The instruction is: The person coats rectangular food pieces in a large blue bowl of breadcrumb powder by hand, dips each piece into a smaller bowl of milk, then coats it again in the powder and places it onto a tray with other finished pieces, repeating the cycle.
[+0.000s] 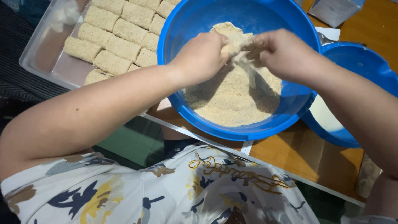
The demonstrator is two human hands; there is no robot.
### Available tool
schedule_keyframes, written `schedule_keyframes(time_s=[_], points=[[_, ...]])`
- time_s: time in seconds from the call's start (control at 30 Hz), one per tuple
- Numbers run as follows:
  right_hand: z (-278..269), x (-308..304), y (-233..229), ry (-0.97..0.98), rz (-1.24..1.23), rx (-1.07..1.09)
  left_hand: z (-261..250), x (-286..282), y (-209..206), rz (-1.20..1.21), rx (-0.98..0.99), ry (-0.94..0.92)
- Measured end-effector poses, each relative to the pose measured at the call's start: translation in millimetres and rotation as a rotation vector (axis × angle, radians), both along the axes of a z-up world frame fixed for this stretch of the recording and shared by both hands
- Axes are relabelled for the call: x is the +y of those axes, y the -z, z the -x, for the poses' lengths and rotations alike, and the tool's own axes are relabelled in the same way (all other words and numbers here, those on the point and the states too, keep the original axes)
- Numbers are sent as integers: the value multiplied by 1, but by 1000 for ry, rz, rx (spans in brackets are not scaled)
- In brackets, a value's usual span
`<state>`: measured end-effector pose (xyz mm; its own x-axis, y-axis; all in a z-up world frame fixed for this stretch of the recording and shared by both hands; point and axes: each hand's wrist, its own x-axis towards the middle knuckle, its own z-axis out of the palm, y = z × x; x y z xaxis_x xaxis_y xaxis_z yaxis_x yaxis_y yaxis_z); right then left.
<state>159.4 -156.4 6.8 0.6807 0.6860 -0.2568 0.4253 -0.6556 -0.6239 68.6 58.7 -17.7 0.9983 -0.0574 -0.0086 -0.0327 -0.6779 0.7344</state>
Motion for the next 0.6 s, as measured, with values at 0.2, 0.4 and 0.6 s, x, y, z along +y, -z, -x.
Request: schedule_keyframes(time_s=[0.2, 0.4, 0.6], points=[[19, -2, -5, -201, 545, 33, 2, 14, 6, -434, 348, 235], [25, -13, 34, -275, 692, 31, 12, -7, 18, -640, 678, 387], [24, 0, 40, -202, 701, -37, 7, -13, 34, -635, 656, 317]])
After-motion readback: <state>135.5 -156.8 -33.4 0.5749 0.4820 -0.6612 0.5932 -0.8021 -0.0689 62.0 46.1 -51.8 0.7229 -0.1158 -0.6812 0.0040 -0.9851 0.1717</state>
